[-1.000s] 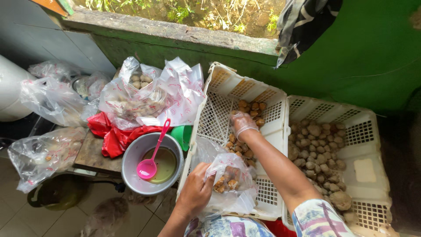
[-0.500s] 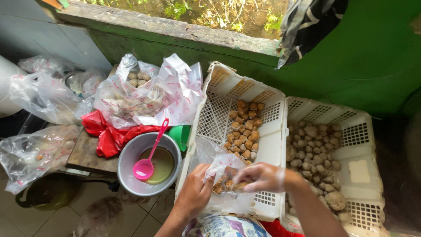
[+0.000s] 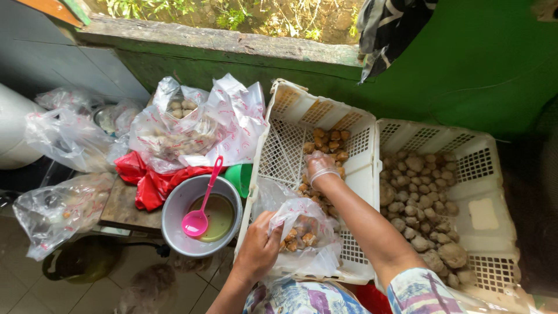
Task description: The person sorts round food items from white crates into clear plastic bags. They repeatedly pick items from the crates, place them into bags, and set the filled bags aside on the counter.
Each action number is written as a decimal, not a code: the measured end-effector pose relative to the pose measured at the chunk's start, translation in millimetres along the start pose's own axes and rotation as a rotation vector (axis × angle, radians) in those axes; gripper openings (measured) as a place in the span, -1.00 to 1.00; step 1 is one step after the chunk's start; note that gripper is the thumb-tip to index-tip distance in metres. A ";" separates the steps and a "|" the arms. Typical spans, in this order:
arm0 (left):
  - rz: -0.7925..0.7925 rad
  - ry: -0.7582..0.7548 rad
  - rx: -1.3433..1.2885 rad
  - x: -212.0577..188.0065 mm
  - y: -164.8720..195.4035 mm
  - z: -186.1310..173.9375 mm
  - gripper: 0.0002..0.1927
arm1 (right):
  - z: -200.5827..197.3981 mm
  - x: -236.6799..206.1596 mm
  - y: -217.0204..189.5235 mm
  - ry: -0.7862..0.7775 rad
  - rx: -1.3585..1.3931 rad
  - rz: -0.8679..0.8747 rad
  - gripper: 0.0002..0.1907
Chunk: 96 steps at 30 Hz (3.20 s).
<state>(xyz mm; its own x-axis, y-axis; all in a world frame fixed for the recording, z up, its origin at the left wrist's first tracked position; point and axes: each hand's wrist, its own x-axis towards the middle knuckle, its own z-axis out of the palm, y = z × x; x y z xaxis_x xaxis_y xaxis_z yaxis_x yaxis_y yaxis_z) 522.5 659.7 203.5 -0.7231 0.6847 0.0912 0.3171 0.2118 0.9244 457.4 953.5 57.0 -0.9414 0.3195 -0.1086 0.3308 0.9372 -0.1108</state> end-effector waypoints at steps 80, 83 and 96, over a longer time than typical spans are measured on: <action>-0.130 0.027 -0.187 -3.3 -31.8 11.3 -0.52 | 42.3 -11.1 17.6 -0.010 0.208 -0.054 -0.83; -0.130 0.019 -0.183 -4.0 -27.3 8.2 -0.52 | -2.6 -24.1 23.1 -0.120 0.532 0.110 -0.89; -0.142 -0.010 -0.217 -3.1 -27.3 7.3 -0.53 | -103.6 -131.9 -20.0 -0.413 1.005 -0.587 -0.87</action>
<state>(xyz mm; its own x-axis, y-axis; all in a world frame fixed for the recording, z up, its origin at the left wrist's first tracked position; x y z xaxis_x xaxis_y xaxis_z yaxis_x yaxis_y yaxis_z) 520.5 656.9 175.2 -0.7445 0.6660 -0.0476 0.0730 0.1521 0.9857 568.1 907.2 175.9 -0.9331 -0.3528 -0.0701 -0.0588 0.3417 -0.9380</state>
